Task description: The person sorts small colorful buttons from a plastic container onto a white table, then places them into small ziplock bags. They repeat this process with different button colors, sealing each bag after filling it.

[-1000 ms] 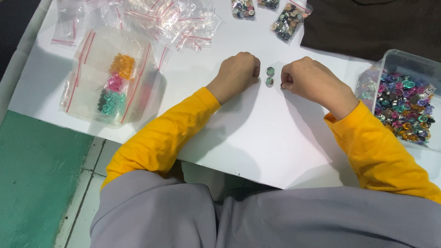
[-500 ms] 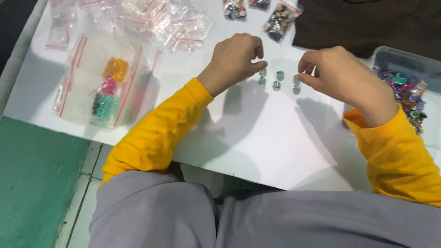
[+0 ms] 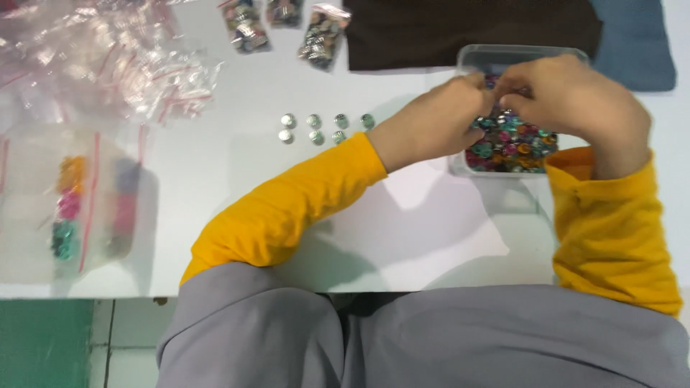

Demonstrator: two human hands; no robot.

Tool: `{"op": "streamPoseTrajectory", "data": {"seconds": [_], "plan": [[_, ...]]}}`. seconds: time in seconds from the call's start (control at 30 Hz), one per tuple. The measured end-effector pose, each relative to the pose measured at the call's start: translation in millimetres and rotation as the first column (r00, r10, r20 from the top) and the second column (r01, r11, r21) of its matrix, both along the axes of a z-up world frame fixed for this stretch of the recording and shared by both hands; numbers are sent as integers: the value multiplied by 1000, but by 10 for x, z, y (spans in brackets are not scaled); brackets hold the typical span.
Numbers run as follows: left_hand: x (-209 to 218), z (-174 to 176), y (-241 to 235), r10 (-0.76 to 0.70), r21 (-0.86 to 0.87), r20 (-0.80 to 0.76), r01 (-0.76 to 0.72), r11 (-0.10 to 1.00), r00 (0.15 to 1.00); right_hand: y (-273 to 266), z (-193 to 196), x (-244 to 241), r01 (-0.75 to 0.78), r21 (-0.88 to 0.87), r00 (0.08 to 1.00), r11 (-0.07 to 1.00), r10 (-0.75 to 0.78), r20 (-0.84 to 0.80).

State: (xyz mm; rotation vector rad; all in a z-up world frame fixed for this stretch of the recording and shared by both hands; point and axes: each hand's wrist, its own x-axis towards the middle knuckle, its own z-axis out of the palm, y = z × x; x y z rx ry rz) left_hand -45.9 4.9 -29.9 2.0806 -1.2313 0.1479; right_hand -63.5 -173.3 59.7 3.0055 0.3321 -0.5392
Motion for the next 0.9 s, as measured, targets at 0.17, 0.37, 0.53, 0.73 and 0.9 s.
{"op": "streamPoseTrajectory", "data": {"seconds": [0.17, 0.37, 0.53, 0.73, 0.9], "plan": [[84, -419, -645, 120, 310, -2, -114, 944, 993, -394, -483, 167, 107, 88, 992, 990, -100, -79], [352, -897, -1097, 370, 443, 425, -546, 711, 826, -388, -617, 185, 159, 188, 968, 969, -116, -222], [336, -1259, -1273, 512, 99, 590, -686, 721, 624, -386, -820, 212, 100, 169, 980, 981, -67, -187], [392, -1024, -946, 371, -15, 405, -400, 916, 835, -452, -645, 215, 66, 309, 977, 949, 0, -211], [729, -460, -779, 166, 410, -289, -35, 912, 943, -708, -586, 211, 125, 385, 962, 914, -16, -274]]}}
